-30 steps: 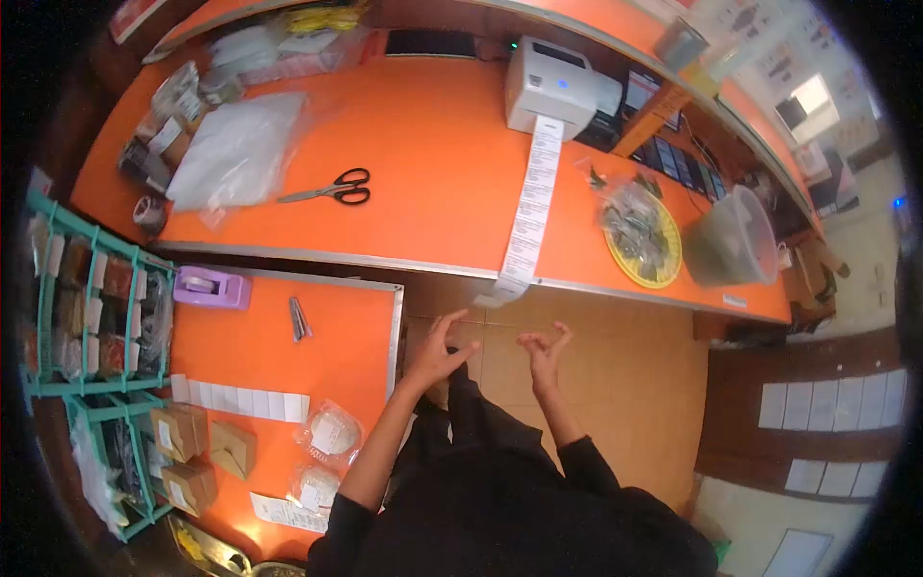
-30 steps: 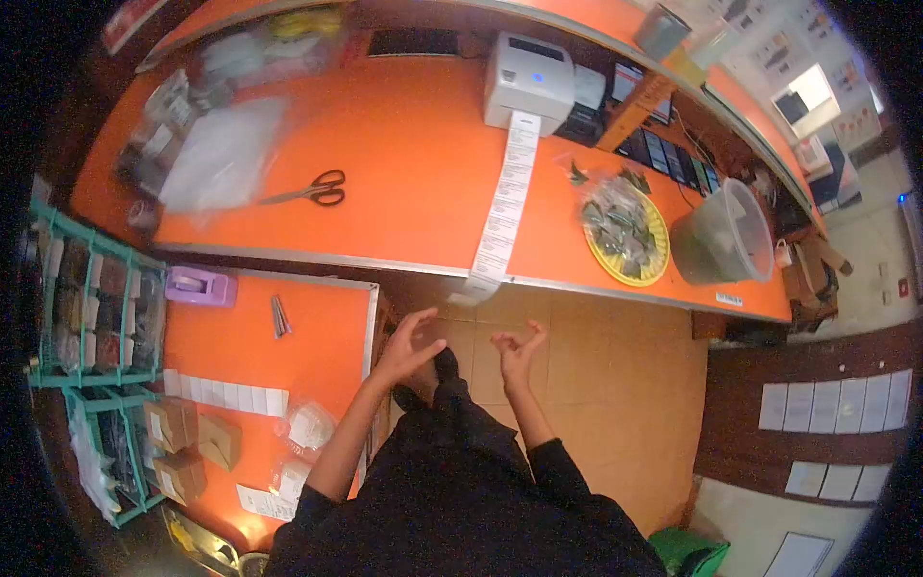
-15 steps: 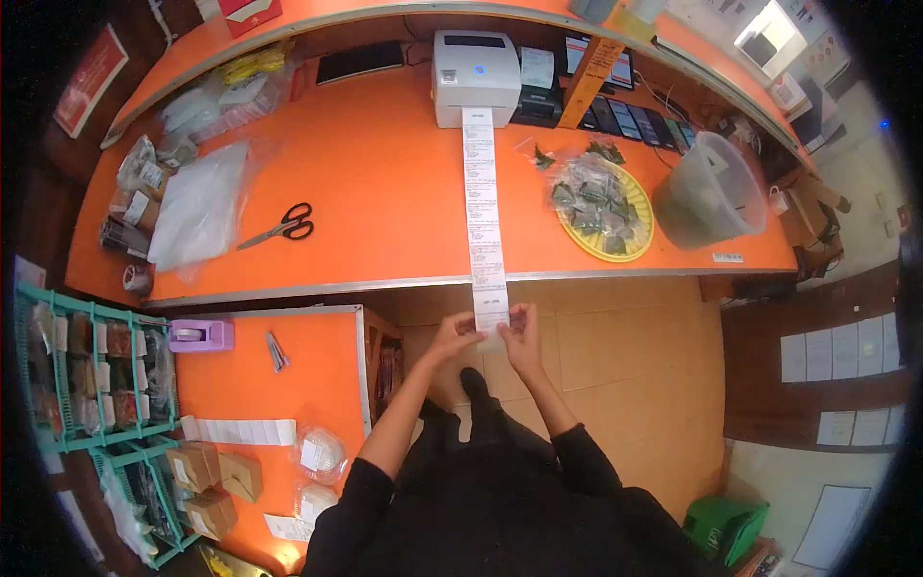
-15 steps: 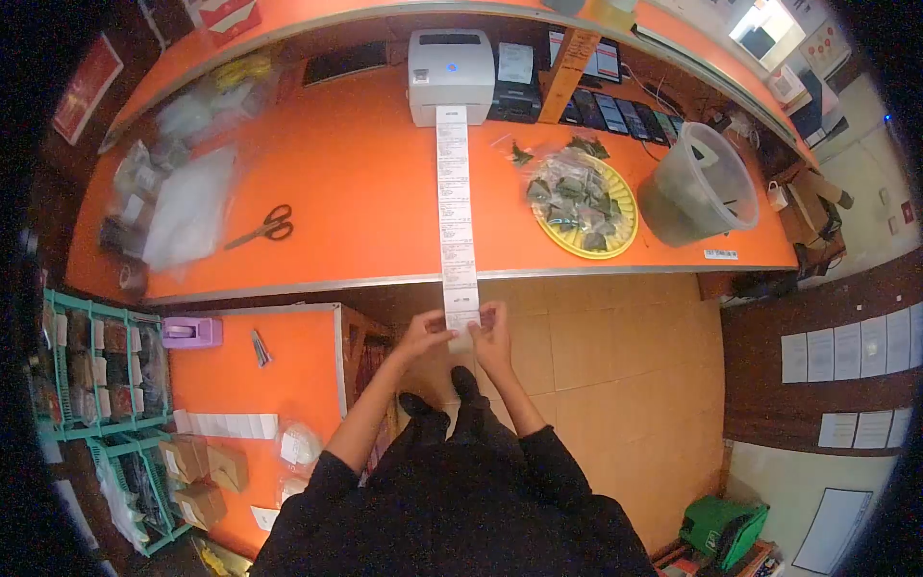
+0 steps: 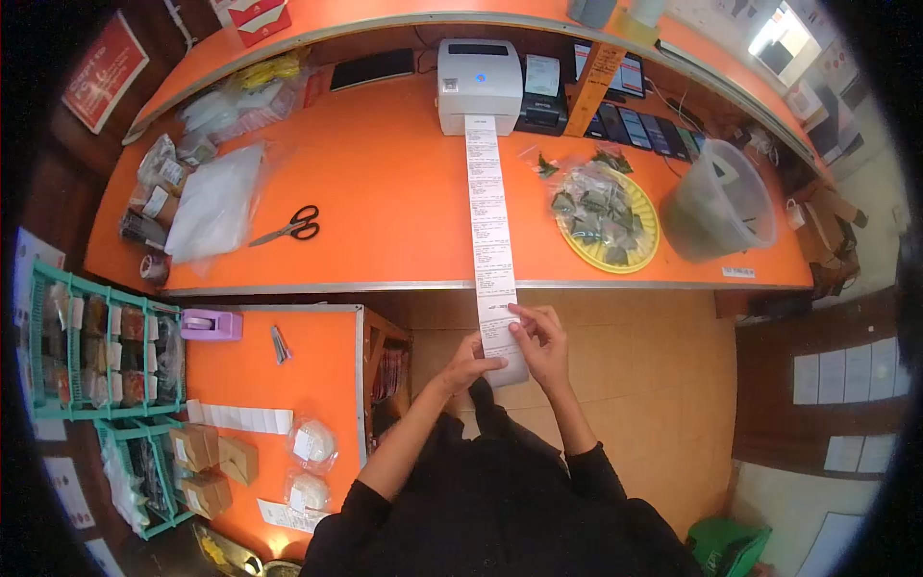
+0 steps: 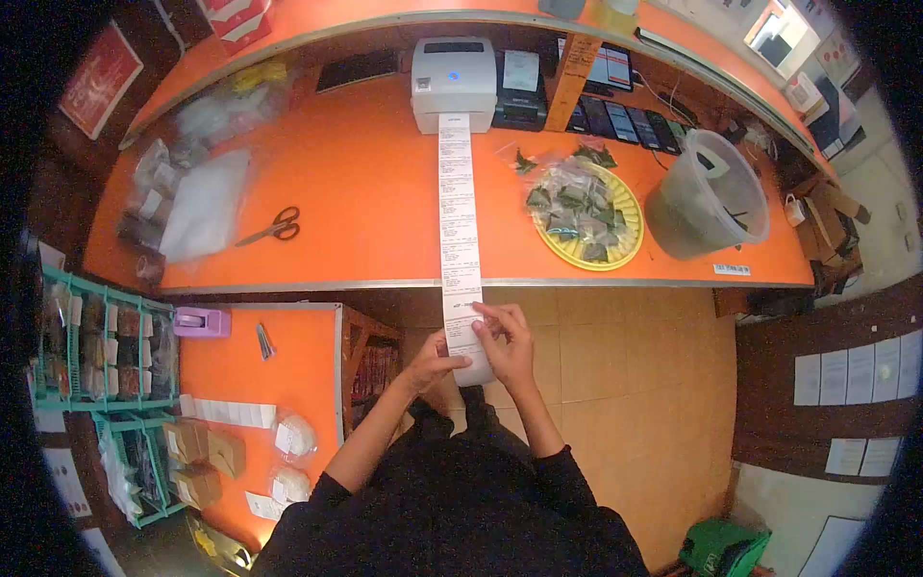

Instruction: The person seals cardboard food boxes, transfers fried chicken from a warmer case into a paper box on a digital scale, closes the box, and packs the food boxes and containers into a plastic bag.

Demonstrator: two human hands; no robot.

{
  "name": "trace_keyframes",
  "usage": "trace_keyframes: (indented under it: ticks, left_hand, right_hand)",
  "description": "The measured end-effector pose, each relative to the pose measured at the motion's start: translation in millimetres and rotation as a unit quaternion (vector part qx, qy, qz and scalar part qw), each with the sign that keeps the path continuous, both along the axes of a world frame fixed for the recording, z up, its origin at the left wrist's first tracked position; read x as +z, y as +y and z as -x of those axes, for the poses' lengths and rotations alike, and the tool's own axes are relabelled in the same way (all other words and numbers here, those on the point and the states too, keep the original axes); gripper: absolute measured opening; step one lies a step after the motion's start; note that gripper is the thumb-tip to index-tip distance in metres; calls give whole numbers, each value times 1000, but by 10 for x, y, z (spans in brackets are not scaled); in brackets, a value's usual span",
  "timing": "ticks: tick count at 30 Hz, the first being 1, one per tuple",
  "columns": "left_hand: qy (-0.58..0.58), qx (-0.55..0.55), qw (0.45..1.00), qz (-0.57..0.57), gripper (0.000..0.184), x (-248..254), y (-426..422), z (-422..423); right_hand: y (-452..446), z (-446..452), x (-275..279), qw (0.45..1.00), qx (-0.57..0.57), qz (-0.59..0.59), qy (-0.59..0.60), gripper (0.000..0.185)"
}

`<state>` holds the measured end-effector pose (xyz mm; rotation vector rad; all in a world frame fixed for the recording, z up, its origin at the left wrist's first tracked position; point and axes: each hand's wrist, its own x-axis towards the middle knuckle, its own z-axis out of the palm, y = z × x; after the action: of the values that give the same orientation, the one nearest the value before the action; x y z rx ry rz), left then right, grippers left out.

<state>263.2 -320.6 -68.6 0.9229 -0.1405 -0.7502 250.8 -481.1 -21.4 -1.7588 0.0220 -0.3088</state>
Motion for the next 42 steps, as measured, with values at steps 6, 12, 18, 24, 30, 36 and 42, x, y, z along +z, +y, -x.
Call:
trace_keyframes:
  ticks: [6,12,18,24,30,36,42]
  left_hand:
    - [14,43,999,25,66,202,-108,102]
    - [-19,68,997,17,67,338,-209,271]
    - [-50,96,994,10,68,219,-417,272]
    - [-157,128,977,69,81,522,-495,152]
    - [-199,162,962,93,82,516,-579,189]
    - [-214,164,961,68,75,183,-459,222]
    - [-381,281,781,-406,58,-583,571,683]
  right_hand:
    - [-50,-30,223,999,-3,30,-36,21]
    - [-73,51,378,995,-40,61,-69,16]
    - [-255,-33,480,981,35,169,-89,28]
    - [-441,-247,305,983,81,122,-111,25]
    - [-439,-253,301,953,36,234,-189,25]
    - [-136,-9,504,945,-4,280,-168,18]
    - [940,406,596,907,209,267,-249,13]
